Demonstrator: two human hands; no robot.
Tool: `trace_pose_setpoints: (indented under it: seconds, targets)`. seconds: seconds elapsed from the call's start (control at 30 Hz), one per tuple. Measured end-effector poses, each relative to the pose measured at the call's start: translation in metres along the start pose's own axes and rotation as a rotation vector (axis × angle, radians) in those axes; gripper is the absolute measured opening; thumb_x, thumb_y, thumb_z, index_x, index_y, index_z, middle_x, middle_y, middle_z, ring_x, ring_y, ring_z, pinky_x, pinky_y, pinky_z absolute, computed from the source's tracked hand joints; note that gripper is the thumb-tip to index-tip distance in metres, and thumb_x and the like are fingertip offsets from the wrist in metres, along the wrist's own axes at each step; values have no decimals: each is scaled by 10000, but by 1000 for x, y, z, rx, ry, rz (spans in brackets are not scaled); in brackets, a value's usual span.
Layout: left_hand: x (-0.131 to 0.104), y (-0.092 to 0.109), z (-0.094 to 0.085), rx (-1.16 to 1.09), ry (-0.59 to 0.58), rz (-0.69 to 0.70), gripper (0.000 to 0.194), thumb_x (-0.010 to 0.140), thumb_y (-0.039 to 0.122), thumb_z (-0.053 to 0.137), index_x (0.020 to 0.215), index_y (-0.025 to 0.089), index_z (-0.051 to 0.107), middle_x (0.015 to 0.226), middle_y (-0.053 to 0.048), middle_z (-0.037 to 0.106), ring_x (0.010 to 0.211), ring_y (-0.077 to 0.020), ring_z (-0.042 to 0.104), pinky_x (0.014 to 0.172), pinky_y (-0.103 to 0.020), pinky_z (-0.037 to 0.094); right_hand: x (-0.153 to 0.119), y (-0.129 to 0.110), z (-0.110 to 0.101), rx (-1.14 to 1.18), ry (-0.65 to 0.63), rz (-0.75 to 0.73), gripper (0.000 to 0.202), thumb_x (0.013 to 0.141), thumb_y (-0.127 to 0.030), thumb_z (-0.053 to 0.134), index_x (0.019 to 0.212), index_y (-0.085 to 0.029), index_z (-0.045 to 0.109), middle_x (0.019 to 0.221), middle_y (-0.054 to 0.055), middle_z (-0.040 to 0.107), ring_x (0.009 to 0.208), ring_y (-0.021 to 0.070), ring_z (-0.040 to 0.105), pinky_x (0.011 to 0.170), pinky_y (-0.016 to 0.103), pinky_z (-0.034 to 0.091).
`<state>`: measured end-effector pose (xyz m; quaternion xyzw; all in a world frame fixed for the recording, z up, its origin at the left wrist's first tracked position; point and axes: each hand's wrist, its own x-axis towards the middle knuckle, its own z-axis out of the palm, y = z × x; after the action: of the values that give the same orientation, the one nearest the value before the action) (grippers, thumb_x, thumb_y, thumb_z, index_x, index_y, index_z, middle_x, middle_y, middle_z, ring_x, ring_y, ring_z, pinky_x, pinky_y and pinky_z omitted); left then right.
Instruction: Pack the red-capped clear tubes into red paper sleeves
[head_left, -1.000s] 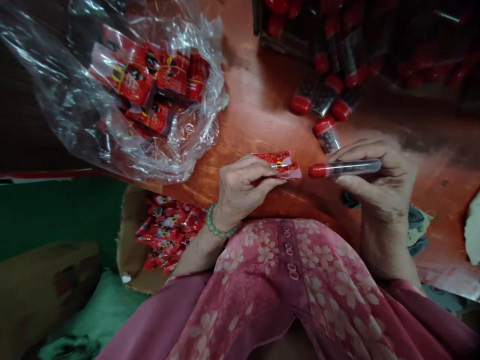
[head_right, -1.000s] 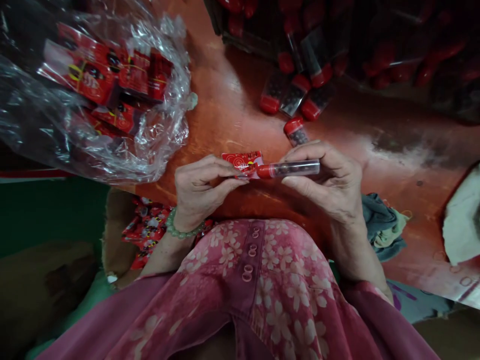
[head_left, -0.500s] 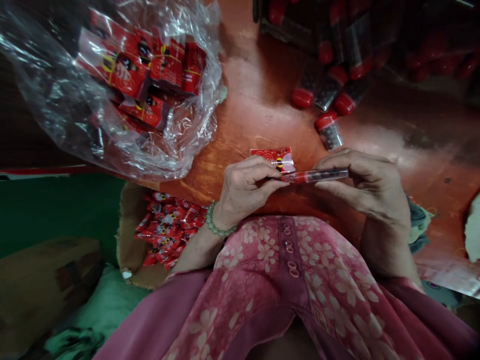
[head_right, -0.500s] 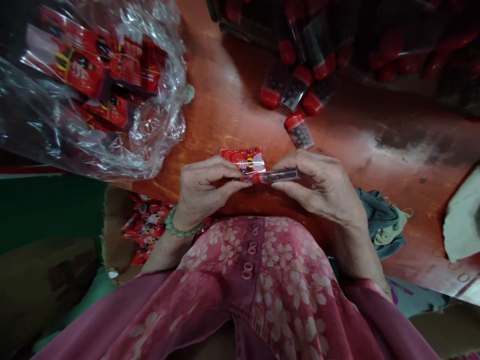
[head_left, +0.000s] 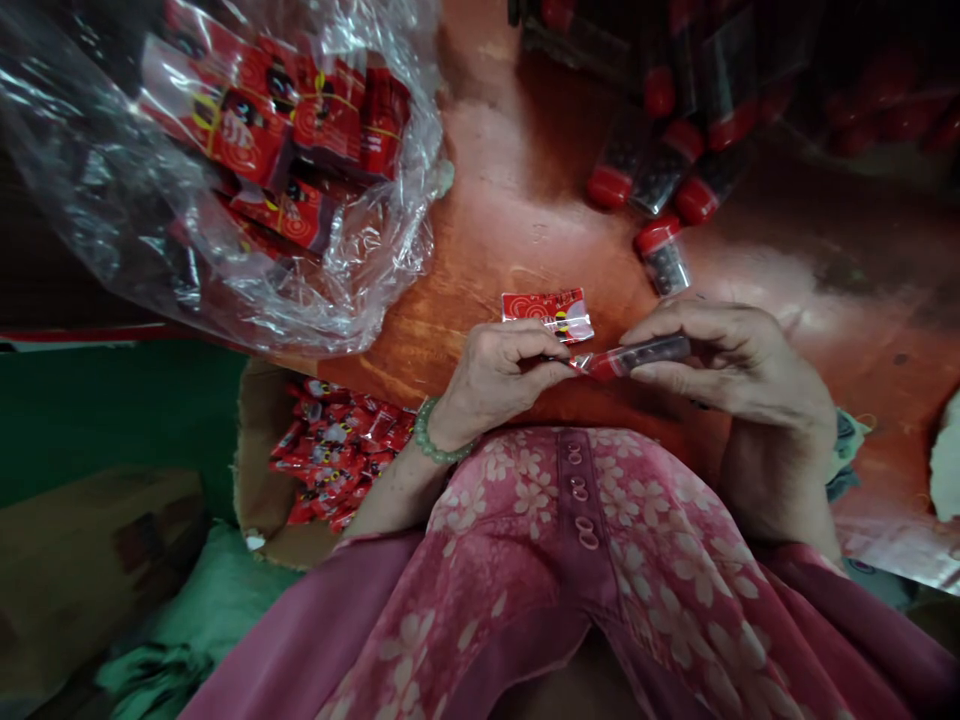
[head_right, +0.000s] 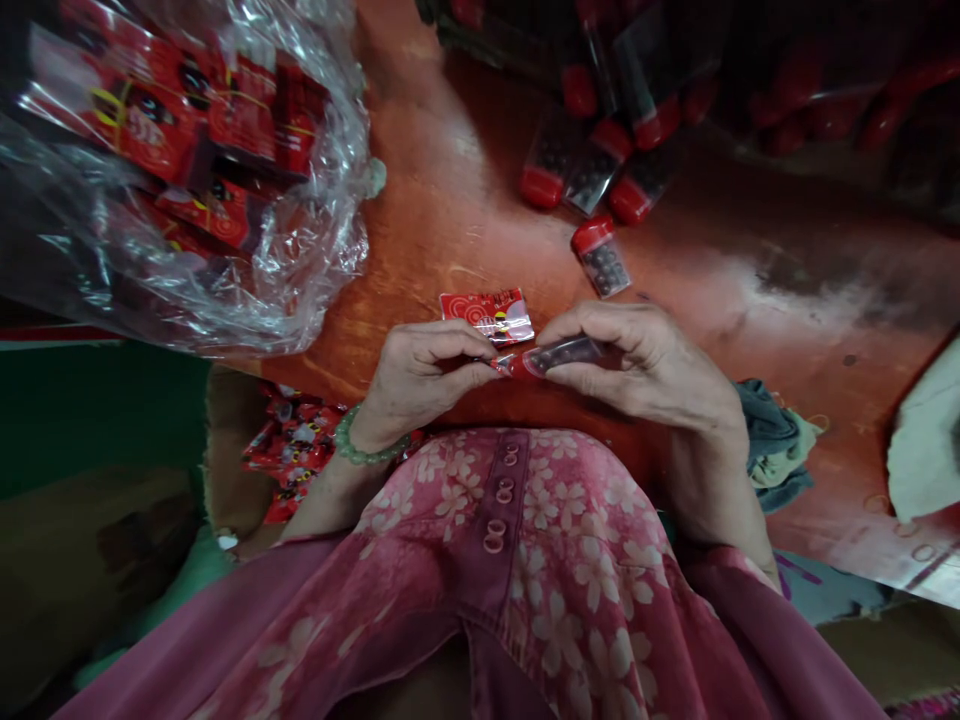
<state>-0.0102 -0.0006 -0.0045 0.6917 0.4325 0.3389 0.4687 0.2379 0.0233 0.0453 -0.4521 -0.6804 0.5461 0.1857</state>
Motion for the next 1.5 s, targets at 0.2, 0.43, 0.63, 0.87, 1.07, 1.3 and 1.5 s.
trace_pose_setpoints:
  seconds: [0.2,0.43,0.63,0.87,1.07,1.3,1.5]
  targets:
    - [1,2,-4,-8,-27,-7,179,876,330,792,808,165,773,723,-7,748,626,-95,652,624,-205,491,1,2,5,123,93,97,197,839,-396,809,960,-244,775,782,-5,738,624,144,620,554,268,487]
    - [2,3,-4,-76,-127,-86,175,883,347,775,931,182,811,836,-41,807,691,-135,710,682,-239,538,2,3,6,121,44,118,199,842,-354,802,994,-230,771,747,-21,711,581,123,579,518,251,448]
    - [3,10,0,-281,-152,-246,226,878,321,759,1013,146,804,850,-37,799,698,-134,689,661,-233,540,4,4,10,94,44,71,149,856,-308,780,997,-259,770,797,-19,738,630,142,622,567,270,483]
    - [8,17,2,-224,-150,-215,220,934,321,679,982,140,795,806,-31,770,680,-118,644,644,-228,487,3,-5,10,48,70,68,128,888,-361,756,988,-283,774,822,-4,743,663,173,637,596,308,498]
    - [10,23,1,-31,-118,-76,278,990,376,620,902,143,746,736,-12,704,637,-104,578,624,-239,421,0,-4,10,163,117,104,153,835,-328,828,975,-286,782,798,-22,731,664,156,638,600,285,501]
    - [8,21,6,-50,-62,-87,407,1028,344,527,692,151,649,601,31,559,551,-78,457,558,-230,361,1,4,13,145,112,65,169,834,-365,826,971,-279,777,795,-25,732,653,148,632,593,283,505]
    - [4,27,7,-134,-91,-147,245,920,359,701,883,129,779,692,2,702,601,-92,547,578,-216,407,-5,-3,16,91,122,50,155,869,-362,777,980,-253,767,831,5,752,665,167,643,595,298,513]
